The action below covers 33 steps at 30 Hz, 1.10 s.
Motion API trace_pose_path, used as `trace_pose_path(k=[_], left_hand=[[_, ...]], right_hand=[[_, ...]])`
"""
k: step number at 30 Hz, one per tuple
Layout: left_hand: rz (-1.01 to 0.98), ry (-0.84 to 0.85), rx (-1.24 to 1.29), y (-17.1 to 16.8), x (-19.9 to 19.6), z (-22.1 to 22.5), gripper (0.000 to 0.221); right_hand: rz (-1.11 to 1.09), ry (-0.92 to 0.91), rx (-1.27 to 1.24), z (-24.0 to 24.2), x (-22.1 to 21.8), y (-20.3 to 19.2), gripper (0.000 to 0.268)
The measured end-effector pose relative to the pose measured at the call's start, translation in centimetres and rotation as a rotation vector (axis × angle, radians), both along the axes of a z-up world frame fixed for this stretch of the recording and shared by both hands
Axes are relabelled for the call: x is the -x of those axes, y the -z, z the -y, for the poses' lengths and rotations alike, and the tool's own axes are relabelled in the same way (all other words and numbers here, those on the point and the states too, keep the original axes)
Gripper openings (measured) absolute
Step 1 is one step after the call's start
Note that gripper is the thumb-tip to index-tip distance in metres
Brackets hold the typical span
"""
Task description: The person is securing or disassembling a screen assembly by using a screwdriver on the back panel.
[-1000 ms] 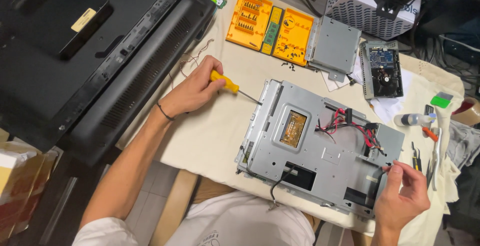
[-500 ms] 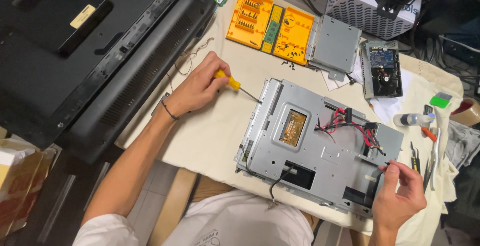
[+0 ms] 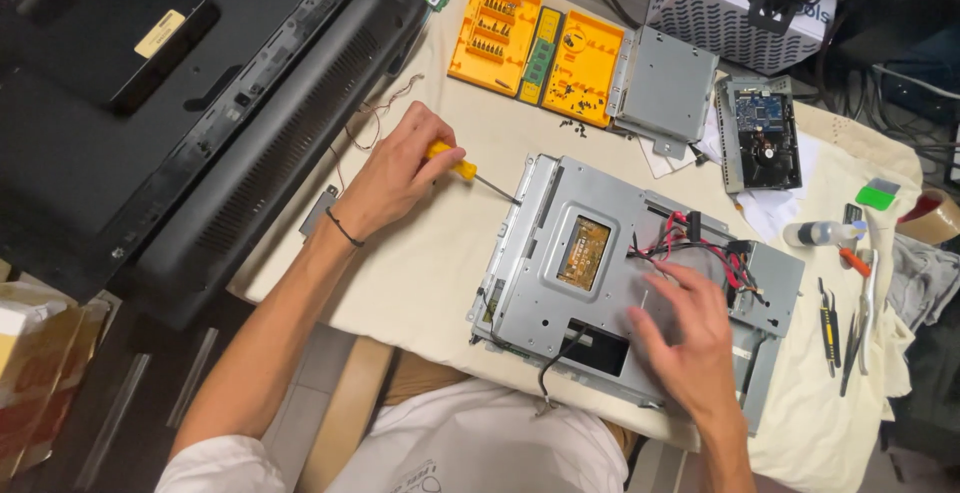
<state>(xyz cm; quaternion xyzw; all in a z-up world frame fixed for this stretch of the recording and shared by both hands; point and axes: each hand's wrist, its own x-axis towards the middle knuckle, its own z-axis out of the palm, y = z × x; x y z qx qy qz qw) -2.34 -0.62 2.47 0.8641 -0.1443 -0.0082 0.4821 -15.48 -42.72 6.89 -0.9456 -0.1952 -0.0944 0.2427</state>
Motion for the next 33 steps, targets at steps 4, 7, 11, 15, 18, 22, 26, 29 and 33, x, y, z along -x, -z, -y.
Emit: trace_pose_path(k=[4, 7, 11, 15, 18, 22, 26, 29, 33], left_hand=[[-0.004, 0.069, 0.125, -0.8, 0.0, -0.4, 0.015], [-0.02, 0.237, 0.193, -0.1, -0.2, -1.3, 0.03], [-0.119, 0.1, 0.042, -0.6, -0.2, -1.4, 0.021], [-0.192, -0.116, -0.217, 0.9, -0.6, -1.1, 0.041], [-0.128, -0.03, -0.037, -0.2, -0.1, -0.6, 0.03], [-0.034, 0.155, 0.202, 1.6, -1.0, -1.8, 0.027], [-0.186, 0.01, -0.053, 0.1, -0.6, -1.4, 0.029], [-0.232, -0.066, -0.191, -0.5, -0.8, -0.9, 0.041], [-0.032, 0.137, 0.145, 2.4, -0.7, -1.8, 0.023]], right_hand=[[-0.007, -0.075, 0.174, -2.4, -1.0, 0.8, 0.059], [-0.144, -0.089, 0.206, -3.3, -1.1, 1.0, 0.067], [-0.123, -0.082, 0.157, -3.6, -1.2, 1.0, 0.062], [-0.147, -0.076, 0.131, -3.5, -1.2, 1.2, 0.061], [-0.161, -0.07, 0.119, -3.6, -1.1, 1.2, 0.061], [-0.181, -0.052, 0.128, -3.6, -1.3, 1.2, 0.061], [-0.19, -0.065, 0.124, -3.5, -1.1, 1.4, 0.061], [-0.192, -0.044, 0.123, -3.5, -1.3, 1.4, 0.06], [-0.197, -0.038, 0.077, -3.8, -1.2, 1.2, 0.059]])
